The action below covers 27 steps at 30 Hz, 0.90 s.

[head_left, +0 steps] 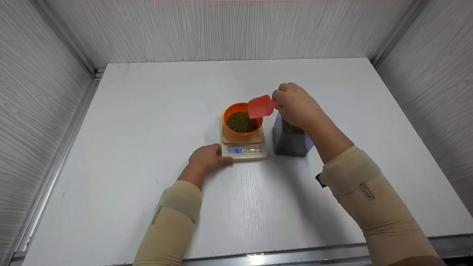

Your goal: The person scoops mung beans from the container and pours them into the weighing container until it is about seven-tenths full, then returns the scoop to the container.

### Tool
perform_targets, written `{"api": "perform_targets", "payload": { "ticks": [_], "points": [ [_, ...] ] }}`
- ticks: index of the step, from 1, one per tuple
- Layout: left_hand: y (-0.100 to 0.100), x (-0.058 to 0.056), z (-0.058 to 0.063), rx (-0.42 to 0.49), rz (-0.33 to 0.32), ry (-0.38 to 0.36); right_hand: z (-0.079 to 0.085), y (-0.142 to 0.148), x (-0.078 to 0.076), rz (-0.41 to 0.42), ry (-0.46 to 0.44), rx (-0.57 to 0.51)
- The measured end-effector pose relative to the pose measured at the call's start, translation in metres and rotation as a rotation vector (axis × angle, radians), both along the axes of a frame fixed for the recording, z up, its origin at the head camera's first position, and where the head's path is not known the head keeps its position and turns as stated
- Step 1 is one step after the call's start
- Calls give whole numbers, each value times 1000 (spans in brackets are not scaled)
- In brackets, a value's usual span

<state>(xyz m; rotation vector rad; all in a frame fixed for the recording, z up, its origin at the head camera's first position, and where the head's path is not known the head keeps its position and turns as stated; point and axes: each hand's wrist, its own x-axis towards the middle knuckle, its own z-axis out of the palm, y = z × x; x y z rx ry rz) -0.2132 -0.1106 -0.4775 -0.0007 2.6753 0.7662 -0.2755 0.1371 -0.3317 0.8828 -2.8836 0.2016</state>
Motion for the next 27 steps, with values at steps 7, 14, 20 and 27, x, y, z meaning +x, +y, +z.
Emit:
{"api": "perform_targets", "payload": {
  "ticks": [7,14,20,27],
  "points": [
    [0,0,0,-10,-8,11,16,10,5,-42,-44,-38],
    [0,1,0,-8,-1,18,41,33,12,-82,-107,-28],
    [-1,0,-1,-2,5,23,61,51,18,-131,-179,13],
    [-4,-1,-3,0,-11,28,61,59,14,-187,-216,141]
  ]
}}
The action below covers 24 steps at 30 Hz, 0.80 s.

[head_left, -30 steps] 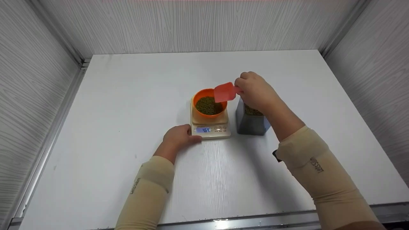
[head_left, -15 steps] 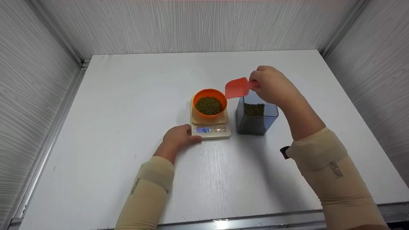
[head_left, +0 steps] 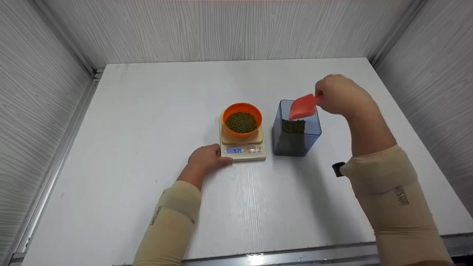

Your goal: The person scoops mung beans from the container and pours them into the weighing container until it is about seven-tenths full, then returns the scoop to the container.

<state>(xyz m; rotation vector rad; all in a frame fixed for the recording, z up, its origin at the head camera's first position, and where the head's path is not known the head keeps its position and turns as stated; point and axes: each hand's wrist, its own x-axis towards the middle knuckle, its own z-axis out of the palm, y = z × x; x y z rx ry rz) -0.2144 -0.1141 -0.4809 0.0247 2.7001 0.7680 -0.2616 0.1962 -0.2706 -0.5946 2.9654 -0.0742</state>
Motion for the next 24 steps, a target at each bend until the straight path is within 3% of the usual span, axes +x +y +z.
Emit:
{"api": "perform_targets", "payload": {
  "ticks": [7,15,24],
  "points": [
    [0,0,0,-14,-12,5,-21,-7,-7,-15,-96,199],
    [1,1,3,-20,-5,1,-52,-24,-8,77,-7,351],
    [1,2,3,-4,5,0,-75,-20,-16,99,-39,322]
  ]
}}
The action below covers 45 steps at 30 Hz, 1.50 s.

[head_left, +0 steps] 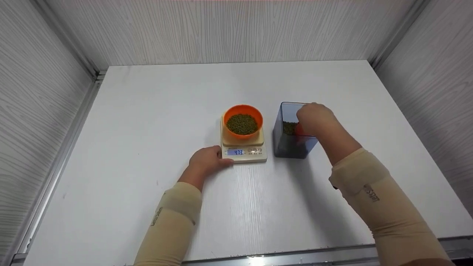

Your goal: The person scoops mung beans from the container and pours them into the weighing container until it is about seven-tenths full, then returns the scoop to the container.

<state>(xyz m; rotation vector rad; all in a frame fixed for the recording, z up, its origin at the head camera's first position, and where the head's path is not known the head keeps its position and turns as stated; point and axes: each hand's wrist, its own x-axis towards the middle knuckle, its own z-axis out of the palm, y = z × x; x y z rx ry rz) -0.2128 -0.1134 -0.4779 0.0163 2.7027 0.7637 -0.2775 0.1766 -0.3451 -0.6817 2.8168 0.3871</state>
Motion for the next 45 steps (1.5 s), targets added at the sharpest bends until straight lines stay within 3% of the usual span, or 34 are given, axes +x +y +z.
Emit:
{"api": "perform_targets", "payload": {
  "ticks": [14,21,28,36,40,45],
  "points": [
    [0,0,0,11,4,-3,-10,1,-3,89,-8,22],
    [0,1,1,21,5,-2,-12,7,-4,18,-55,-45],
    [0,1,-1,33,7,4,-21,13,-11,18,-66,-129],
    [1,1,-1,11,0,29,-27,13,-14,-40,-118,-280],
    [0,1,0,11,5,21,-27,9,-15,-52,-127,-263],
    [1,2,1,23,4,15,-27,2,-14,-58,-117,-148]
  ]
}}
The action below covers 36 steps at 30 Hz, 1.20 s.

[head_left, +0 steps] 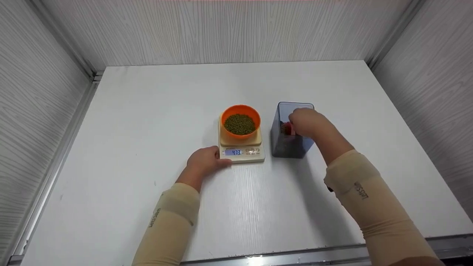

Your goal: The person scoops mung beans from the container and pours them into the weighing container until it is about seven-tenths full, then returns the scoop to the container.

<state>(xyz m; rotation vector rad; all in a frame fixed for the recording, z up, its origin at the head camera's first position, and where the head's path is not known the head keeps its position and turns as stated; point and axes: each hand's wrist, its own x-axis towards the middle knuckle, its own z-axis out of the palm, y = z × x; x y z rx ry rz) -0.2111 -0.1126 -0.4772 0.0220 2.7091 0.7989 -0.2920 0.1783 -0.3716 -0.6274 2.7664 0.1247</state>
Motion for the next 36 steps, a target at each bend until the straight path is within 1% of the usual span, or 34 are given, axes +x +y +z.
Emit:
{"api": "perform_targets", "payload": {
  "ticks": [2,5,9,14,16,19,24,28,33,36],
  "points": [
    [0,0,0,4,-1,1,0,-3,0,3,6,36],
    [0,1,0,8,4,5,0,-5,-1,8,-3,50],
    [-1,0,-1,-8,6,3,-2,-2,-3,8,-30,15],
    [-1,0,-2,-28,4,4,-3,3,-3,41,-6,-49],
    [-1,0,-2,-31,3,6,-3,4,-3,59,4,-62],
    [-1,0,-2,-37,-1,9,-2,5,-3,64,5,-69],
    [-1,-2,-4,-29,-6,15,-2,6,-3,38,-21,-80],
    [0,-2,-5,-21,-4,8,3,9,-1,19,-32,-94],
    [-1,-2,-4,-32,-3,2,8,14,-2,6,-14,-146],
    [-1,-2,-5,-35,-4,2,10,17,-2,15,-2,-174]
  ]
}}
